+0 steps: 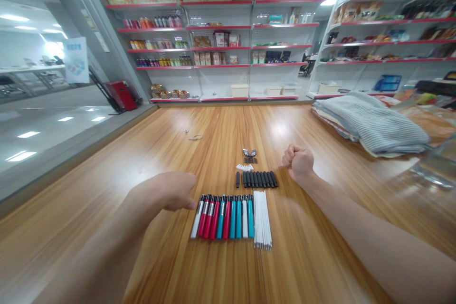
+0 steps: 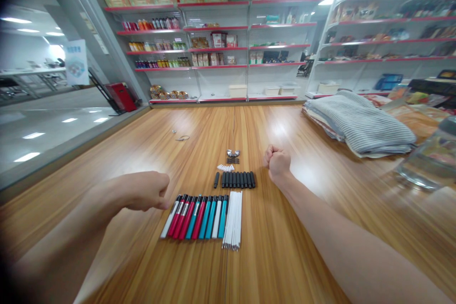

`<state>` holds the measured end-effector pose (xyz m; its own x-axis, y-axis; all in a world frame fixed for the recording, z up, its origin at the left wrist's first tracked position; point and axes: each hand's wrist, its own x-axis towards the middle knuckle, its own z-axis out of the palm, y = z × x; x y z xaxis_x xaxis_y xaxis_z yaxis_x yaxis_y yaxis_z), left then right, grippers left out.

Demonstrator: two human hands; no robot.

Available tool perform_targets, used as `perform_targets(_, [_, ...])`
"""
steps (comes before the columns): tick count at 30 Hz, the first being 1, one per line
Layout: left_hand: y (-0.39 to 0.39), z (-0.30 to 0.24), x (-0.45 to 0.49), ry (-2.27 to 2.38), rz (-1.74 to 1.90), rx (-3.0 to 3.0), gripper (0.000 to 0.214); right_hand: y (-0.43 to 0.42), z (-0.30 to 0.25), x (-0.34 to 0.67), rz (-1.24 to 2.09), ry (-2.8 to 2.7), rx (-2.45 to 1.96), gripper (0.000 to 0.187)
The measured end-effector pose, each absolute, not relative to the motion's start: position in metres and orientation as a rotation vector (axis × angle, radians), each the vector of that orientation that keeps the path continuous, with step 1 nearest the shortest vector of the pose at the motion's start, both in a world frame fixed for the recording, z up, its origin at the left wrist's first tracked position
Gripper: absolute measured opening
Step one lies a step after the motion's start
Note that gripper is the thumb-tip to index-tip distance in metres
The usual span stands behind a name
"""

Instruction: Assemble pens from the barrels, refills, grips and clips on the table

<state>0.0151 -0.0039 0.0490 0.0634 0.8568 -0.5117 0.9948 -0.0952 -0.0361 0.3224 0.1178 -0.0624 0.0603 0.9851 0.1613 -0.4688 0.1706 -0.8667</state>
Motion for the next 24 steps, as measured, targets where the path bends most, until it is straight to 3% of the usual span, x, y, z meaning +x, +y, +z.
perform_targets(13, [0.004,0.035,0.017,1.767,-0.644,1.998,0.03,0.118,-0.063,0.323,1.243,-0.933,-0.741,0.012])
perform_targets(24, [0.003,0.027,0.013,1.756,-0.357,1.916,0.022,0.117,-0.061,0.322,1.236,-0.943,-0.76,0.013])
